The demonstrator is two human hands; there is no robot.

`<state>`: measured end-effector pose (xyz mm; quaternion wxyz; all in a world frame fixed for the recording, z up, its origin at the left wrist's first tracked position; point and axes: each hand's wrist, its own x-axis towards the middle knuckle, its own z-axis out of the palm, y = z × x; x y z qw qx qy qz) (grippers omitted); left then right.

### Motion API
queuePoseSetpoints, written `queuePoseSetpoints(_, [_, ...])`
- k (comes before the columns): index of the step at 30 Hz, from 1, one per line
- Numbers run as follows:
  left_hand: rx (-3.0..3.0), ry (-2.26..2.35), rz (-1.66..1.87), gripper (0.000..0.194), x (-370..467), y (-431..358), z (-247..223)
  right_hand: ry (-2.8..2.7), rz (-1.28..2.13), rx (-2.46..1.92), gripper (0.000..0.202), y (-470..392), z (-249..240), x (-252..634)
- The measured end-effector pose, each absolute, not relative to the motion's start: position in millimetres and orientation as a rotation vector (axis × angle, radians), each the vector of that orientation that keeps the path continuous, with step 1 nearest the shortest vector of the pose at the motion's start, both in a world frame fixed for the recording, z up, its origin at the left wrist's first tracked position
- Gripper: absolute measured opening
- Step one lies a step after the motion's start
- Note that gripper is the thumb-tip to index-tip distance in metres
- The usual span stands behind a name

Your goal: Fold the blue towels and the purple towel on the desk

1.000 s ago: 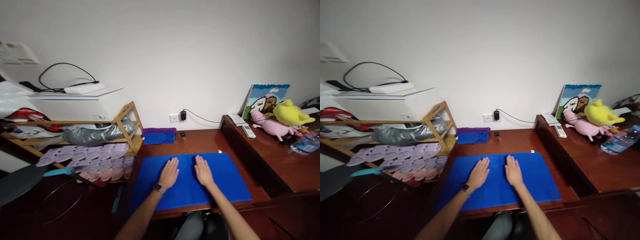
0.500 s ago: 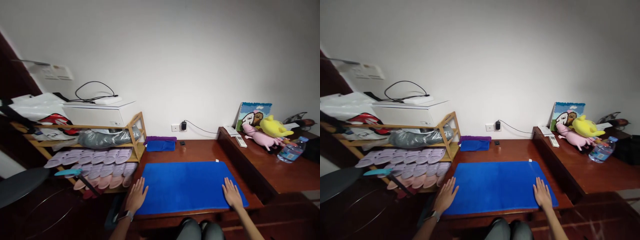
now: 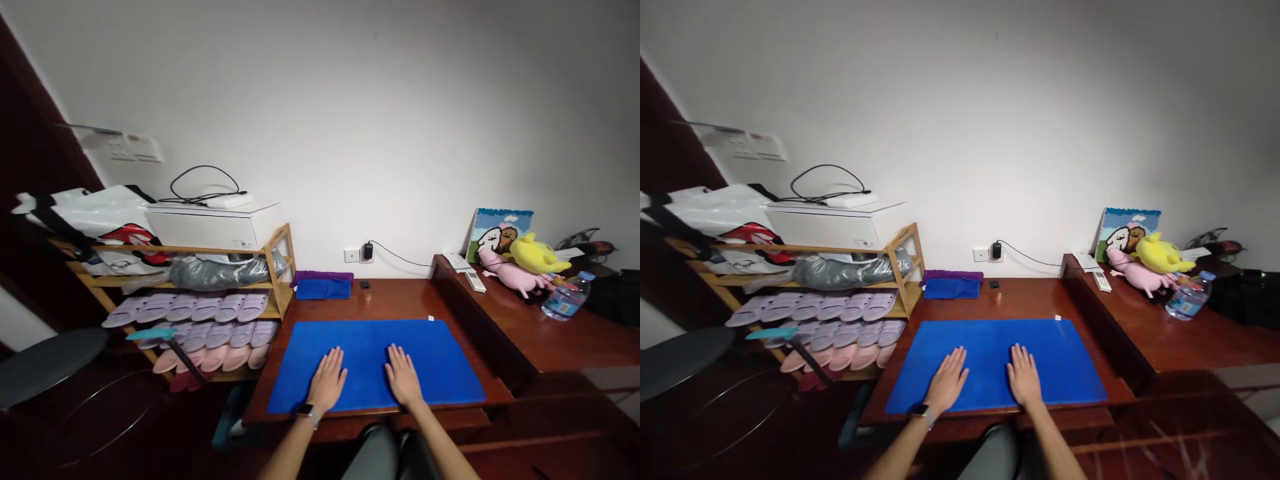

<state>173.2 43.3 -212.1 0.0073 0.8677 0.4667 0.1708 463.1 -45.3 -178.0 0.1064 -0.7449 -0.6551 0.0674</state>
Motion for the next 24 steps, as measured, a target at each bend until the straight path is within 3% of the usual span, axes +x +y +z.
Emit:
queuePoseSetpoints(5, [2.656,1.492,0.476,0.064,182.2,33.0,-221.2,-1.992,0.305,-2.154,0.067,-42.8,-180.5,432.0])
queuePoseSetpoints(13, [2.466,1.969,0.53,0.074,25.0,49.9,-239.9,-1.605,0.132,-2.602,0.071,-93.8,-210.4,585.9])
queuePoseSetpoints(24, [2.478,1.995,0.606,0.079,28.8,49.2,-239.7,-1.52,0.063,-2.666,0.073,-102.3,-222.7,605.2])
